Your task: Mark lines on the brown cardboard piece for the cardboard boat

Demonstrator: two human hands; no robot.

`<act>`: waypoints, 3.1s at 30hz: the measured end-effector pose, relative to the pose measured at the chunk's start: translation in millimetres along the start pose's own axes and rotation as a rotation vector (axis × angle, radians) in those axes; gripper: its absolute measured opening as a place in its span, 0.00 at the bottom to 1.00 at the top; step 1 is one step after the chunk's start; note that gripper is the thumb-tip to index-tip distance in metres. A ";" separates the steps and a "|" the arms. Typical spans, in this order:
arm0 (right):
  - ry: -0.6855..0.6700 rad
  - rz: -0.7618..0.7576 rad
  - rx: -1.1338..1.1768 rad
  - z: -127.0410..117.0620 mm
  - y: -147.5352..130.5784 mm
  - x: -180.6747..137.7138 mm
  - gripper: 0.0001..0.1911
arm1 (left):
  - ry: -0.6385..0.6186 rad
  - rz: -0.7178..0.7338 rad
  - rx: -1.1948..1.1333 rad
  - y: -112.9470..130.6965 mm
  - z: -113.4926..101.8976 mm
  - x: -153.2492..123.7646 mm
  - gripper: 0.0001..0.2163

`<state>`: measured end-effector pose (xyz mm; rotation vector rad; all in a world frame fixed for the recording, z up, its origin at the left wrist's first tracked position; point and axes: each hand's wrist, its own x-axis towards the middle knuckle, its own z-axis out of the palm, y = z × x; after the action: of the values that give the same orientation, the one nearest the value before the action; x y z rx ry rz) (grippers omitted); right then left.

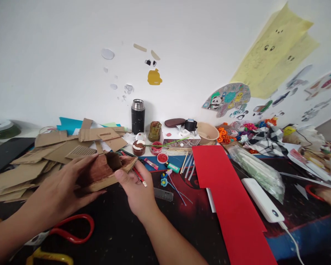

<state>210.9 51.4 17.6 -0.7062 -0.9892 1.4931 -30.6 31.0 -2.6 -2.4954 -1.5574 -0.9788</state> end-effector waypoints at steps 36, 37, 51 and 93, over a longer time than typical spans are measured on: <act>0.063 0.161 0.126 -7.5 11.3 7.0 0.30 | -0.106 -0.096 -0.095 12.9 -23.2 15.2 0.39; 0.057 0.157 0.122 -7.8 11.4 7.1 0.31 | -0.109 -0.107 -0.104 13.4 -24.4 16.0 0.38; 0.135 0.128 0.066 -6.5 15.7 5.3 0.33 | -0.091 -0.117 -0.112 15.6 -21.9 16.2 0.36; 0.027 0.209 -0.015 -7.5 10.6 4.0 0.37 | -0.456 -0.909 -1.230 2.7 -50.0 28.2 0.31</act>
<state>211.7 56.8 5.2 -0.8597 -0.9286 1.6534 -44.4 34.6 53.0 -2.6462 -3.1102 -2.0875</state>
